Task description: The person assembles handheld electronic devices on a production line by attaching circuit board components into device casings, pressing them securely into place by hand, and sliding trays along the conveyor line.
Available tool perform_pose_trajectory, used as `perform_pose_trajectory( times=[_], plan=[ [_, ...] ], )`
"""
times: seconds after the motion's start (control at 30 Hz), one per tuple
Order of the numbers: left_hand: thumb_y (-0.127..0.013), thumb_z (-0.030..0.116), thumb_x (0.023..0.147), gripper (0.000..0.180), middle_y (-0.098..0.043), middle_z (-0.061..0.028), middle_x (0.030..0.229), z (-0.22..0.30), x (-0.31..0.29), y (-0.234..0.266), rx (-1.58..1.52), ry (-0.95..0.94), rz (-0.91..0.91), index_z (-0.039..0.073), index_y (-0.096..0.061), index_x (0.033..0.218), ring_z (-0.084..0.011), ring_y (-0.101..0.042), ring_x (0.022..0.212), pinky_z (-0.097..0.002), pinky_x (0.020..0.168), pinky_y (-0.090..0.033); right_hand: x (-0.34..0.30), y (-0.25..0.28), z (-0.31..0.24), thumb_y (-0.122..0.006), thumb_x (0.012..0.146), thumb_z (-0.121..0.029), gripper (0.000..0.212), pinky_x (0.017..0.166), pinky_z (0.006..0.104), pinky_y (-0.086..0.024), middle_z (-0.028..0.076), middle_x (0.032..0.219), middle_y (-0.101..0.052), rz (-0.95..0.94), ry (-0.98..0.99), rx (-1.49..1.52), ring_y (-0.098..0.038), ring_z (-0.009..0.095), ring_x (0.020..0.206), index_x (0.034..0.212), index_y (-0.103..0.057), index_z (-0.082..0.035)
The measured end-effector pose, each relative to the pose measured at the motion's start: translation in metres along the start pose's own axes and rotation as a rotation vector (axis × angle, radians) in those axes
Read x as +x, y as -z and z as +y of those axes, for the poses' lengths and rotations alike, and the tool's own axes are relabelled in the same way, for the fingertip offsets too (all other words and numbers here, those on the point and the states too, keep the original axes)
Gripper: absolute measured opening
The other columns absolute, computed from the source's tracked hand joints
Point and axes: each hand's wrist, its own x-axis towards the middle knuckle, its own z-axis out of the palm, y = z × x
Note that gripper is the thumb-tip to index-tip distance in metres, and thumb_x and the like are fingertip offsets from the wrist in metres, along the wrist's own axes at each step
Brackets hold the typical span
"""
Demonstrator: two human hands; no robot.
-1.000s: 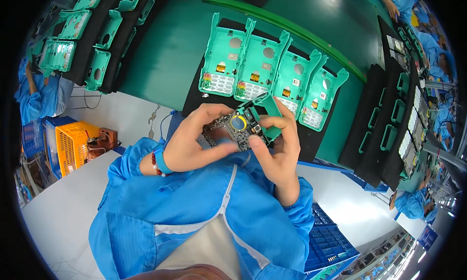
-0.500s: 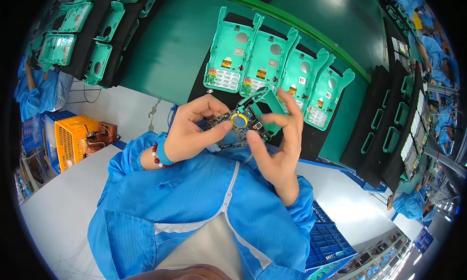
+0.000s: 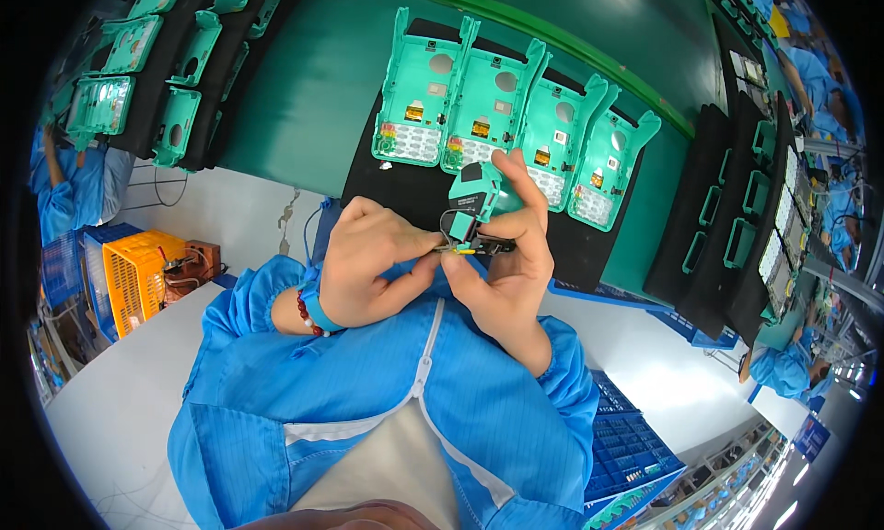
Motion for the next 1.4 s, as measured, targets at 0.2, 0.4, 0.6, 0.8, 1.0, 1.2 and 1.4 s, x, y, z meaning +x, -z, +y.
perform_pose_trajectory(
  times=[0.2,0.4,0.6,0.8,1.0,1.2,1.4],
  plan=[
    [-0.077,0.004,0.07,0.04,-0.07,0.0026,0.089,-0.001,-0.006,-0.001,0.185,-0.206,0.036,0.01,-0.068,0.108,-0.013,-0.062,0.07,-0.0308,0.066,-0.037,0.0,0.005,0.006,-0.083,0.069,-0.01,0.032,0.112,0.0495,-0.032,0.025,0.145,-0.041,-0.064,0.182,-0.071,-0.02,0.047,0.147,0.088,-0.058,-0.007],
    [-0.073,0.003,0.079,0.035,-0.07,-0.0027,0.093,-0.003,-0.003,0.011,-0.136,0.034,-0.024,0.006,-0.066,0.113,-0.0155,-0.066,0.08,-0.0313,0.071,-0.044,0.011,0.027,-0.003,-0.096,0.058,-0.024,0.083,0.113,0.0498,-0.032,0.028,0.146,-0.039,-0.223,0.256,-0.207,-0.031,0.041,0.143,0.126,-0.055,-0.002],
    [-0.059,0.006,0.097,0.033,-0.067,-0.0062,0.11,-0.019,0.003,0.009,-1.553,0.781,-0.272,-0.003,-0.053,0.128,-0.0091,-0.062,0.098,-0.0246,0.084,-0.05,0.045,0.037,-0.053,-0.097,0.047,-0.034,0.088,0.107,0.0492,-0.041,0.02,0.113,-0.07,-0.598,0.339,-0.476,-0.05,0.04,0.131,0.12,-0.065,0.002],
    [-0.07,0.014,0.086,0.035,-0.059,-0.0139,0.122,-0.025,0.014,0.023,0.158,0.003,-0.101,0.009,-0.065,0.121,-0.0301,-0.056,0.108,-0.0387,0.09,-0.042,0.069,0.032,-0.054,-0.094,0.05,-0.042,0.077,0.089,0.0407,-0.05,0.015,0.1,-0.072,-0.382,0.301,-0.442,-0.065,0.03,0.099,0.107,-0.069,0.003],
    [-0.074,0.005,0.073,0.028,-0.063,-0.005,0.109,-0.066,-0.013,0.027,0.539,-0.05,-0.049,0.01,-0.07,0.1,-0.0237,-0.058,0.098,-0.0378,0.086,-0.042,0.117,0.009,-0.071,-0.09,0.068,-0.017,0.045,0.073,0.0274,-0.052,0.009,0.097,-0.068,-0.11,0.152,-0.757,-0.066,0.014,0.083,0.102,-0.069,0.003],
    [-0.075,0.007,0.068,0.026,-0.062,-0.0023,0.092,-0.072,-0.034,0.024,0.454,-0.139,0.122,0.009,-0.071,0.094,-0.0205,-0.057,0.08,-0.0346,0.073,-0.043,0.147,-0.035,-0.045,-0.087,0.068,-0.041,0.05,0.072,0.0396,-0.053,0.014,0.082,-0.067,-0.273,0.401,-1.052,-0.065,0.029,0.086,0.088,-0.073,0.003],
    [-0.08,0.01,0.067,0.023,-0.06,-0.0016,0.085,-0.073,-0.034,0.021,0.477,-0.19,0.189,0.008,-0.071,0.089,-0.0193,-0.055,0.074,-0.0344,0.069,-0.041,0.164,-0.045,-0.041,-0.088,0.066,-0.042,0.053,0.079,0.0416,-0.052,0.017,0.114,-0.065,-0.417,0.611,-1.273,-0.063,0.033,0.095,0.095,-0.074,0.0]
  ],
)
